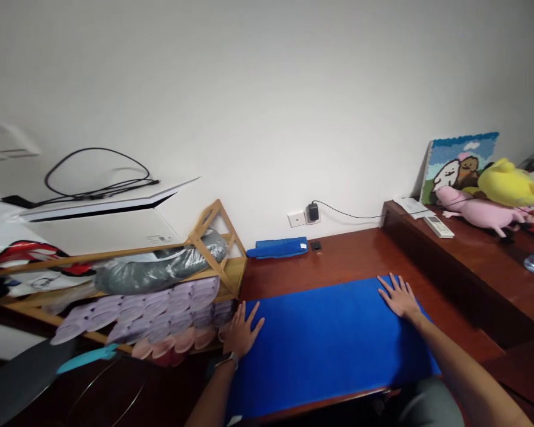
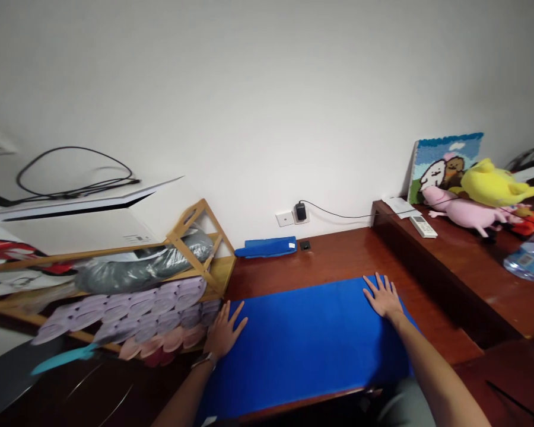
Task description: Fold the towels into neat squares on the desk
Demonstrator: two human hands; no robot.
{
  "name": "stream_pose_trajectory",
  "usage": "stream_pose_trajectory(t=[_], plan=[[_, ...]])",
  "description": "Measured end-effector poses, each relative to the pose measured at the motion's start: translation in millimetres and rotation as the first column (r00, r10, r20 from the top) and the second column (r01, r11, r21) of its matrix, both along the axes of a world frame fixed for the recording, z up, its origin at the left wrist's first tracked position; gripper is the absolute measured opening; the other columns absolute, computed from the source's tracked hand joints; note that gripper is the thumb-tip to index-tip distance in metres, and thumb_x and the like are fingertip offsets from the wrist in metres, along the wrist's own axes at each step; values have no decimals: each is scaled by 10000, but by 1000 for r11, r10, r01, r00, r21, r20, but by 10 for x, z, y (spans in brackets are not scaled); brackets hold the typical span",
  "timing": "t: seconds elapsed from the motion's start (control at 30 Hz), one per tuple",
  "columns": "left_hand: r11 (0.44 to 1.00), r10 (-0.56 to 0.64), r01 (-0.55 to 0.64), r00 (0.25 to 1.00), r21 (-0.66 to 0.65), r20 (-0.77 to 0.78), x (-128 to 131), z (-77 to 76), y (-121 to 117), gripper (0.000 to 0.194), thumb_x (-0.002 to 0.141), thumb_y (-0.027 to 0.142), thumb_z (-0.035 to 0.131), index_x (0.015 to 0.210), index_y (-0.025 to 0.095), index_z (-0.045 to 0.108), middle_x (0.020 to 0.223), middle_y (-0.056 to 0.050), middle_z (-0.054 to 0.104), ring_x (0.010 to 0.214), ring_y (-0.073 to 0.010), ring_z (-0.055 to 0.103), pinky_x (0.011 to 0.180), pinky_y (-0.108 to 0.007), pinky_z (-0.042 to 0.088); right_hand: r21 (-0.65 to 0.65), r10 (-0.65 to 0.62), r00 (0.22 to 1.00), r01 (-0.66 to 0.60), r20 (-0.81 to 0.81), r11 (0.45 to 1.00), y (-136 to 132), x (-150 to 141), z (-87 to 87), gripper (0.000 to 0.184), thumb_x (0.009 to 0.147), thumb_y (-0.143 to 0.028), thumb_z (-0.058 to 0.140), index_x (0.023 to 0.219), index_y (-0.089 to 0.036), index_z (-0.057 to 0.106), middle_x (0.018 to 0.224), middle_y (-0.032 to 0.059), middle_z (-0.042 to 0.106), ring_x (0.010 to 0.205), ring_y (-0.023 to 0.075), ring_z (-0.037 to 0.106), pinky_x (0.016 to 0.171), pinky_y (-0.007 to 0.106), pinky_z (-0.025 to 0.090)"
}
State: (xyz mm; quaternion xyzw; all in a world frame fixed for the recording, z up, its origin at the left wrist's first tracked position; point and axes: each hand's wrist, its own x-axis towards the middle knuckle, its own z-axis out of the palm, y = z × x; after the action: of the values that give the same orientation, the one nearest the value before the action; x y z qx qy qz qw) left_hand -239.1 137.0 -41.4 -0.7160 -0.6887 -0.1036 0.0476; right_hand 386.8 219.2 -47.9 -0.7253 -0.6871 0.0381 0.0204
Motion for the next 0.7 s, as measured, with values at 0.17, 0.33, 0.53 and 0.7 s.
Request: stream_pose_trajectory(t=[0.17, 0.33, 0.53, 0.7], plan=[[999, 46, -45, 998, -20, 44, 65, 24, -25, 763, 1000, 678, 394, 1631, 252, 331, 1722, -139, 272, 1577, -332, 260, 1249, -516, 289, -105, -22, 1000, 22, -3, 994, 57, 74, 7, 714, 999, -687, 199, 1650, -395, 227, 1759, 7, 141, 1599, 357, 121, 1272, 567, 137], [996, 79, -76, 992, -41, 95, 95, 13, -48, 814, 984, 713, 391, 1629, 219, 334, 1726, -150, 248, 1589, -324, 226, 1268, -519, 239, -214, -45, 997, 56, 58, 975, 209, -40, 245, 694, 978, -676, 308, 1615, -403, 341, 1740, 37, 217, 1579, 386, 199, 1252, 619, 153], [996, 80, -77, 990, -34, 114, 131, 23, -71, 785, 995, 683, 391, 1622, 211, 355, 1722, -150, 259, 1590, -316, 224, 1272, -502, 239, 37, 367, 928, -366, -60, 930, 53, -1845, 678, 643, 1022, -427, 310, 1624, -206, 359, 1705, 89, 302, 1587, 294, 212, 1279, 519, 141], [997, 83, -82, 991, -12, 104, 125, -4, -60, 726, 1013, 624, 386, 1611, 213, 380, 1714, -137, 292, 1581, -309, 257, 1270, -503, 249, 79, 641, 713, -649, -283, 757, -419, -3774, 616, 677, 1028, -395, 318, 1653, -143, 260, 1713, 109, 244, 1594, 267, 192, 1292, 481, 145]])
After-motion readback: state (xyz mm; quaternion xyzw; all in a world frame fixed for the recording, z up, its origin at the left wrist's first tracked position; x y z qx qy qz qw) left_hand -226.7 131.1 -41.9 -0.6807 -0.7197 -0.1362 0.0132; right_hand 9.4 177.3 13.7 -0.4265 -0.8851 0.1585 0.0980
